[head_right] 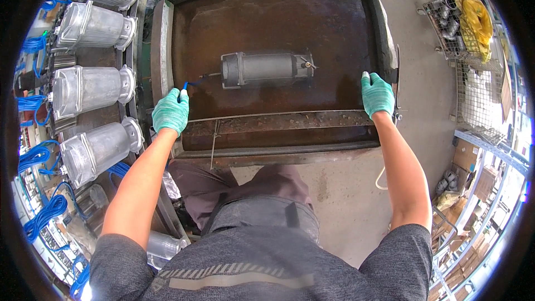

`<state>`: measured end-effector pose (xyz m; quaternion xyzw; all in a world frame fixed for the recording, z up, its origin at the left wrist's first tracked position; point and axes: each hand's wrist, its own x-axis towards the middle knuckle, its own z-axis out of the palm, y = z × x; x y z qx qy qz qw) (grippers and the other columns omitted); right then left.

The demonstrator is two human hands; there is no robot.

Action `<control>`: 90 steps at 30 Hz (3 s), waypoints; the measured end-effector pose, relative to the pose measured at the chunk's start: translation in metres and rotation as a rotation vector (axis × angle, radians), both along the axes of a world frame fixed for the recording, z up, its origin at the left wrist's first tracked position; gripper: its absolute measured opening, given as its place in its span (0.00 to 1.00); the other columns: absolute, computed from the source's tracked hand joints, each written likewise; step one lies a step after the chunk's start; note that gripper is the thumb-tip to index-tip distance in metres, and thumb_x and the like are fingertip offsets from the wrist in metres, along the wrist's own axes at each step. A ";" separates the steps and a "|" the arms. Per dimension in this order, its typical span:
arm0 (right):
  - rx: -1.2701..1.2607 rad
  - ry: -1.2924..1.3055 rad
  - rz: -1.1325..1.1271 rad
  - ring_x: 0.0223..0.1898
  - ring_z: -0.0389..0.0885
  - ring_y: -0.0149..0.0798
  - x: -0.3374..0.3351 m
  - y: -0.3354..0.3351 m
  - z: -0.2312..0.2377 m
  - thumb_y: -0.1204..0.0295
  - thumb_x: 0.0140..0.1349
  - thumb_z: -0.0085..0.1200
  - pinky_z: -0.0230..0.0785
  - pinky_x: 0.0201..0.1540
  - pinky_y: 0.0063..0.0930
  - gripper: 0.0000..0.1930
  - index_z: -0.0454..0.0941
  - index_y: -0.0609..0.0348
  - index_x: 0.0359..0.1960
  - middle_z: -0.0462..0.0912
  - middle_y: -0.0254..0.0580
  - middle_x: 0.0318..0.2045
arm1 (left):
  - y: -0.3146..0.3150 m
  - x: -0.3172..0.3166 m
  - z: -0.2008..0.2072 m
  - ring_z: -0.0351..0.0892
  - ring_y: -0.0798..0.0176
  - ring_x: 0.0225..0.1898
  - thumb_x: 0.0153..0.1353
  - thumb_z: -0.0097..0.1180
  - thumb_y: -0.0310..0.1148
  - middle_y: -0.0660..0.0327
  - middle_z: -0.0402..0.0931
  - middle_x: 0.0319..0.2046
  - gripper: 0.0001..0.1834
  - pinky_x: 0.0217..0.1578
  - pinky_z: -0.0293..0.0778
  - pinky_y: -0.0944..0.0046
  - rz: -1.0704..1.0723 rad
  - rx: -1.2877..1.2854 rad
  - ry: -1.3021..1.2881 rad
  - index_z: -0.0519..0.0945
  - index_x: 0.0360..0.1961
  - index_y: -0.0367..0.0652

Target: The person picks up a metal component with attached blue tubing from a row of similar items on a workbench. They lower the metal part into a rectangular tank of dark liquid, hold it submerged for a few seconds, and then lift it back out and return it to its original position on the workbench.

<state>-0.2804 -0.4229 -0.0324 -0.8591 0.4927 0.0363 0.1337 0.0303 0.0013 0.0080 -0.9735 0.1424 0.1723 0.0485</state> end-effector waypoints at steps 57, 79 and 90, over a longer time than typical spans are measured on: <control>-0.003 -0.024 -0.068 0.40 0.87 0.59 0.000 0.009 0.023 0.50 0.76 0.44 0.78 0.45 0.53 0.21 0.83 0.51 0.39 0.88 0.55 0.35 | 0.001 -0.006 -0.014 0.81 0.32 0.43 0.74 0.47 0.53 0.42 0.84 0.38 0.22 0.43 0.75 0.37 -0.070 -0.053 -0.123 0.81 0.39 0.46; -0.033 0.003 -0.045 0.40 0.86 0.61 0.002 0.009 0.016 0.50 0.77 0.42 0.78 0.44 0.55 0.22 0.81 0.52 0.39 0.87 0.56 0.35 | 0.000 -0.008 -0.007 0.83 0.33 0.40 0.74 0.46 0.53 0.43 0.84 0.36 0.21 0.41 0.76 0.36 -0.072 -0.046 -0.117 0.81 0.39 0.47; -0.037 0.008 -0.036 0.40 0.86 0.61 0.000 0.007 0.013 0.50 0.77 0.43 0.78 0.46 0.55 0.22 0.82 0.53 0.39 0.87 0.56 0.36 | -0.006 -0.006 0.001 0.83 0.34 0.41 0.74 0.46 0.52 0.43 0.84 0.37 0.21 0.44 0.76 0.37 -0.054 -0.016 -0.081 0.81 0.40 0.47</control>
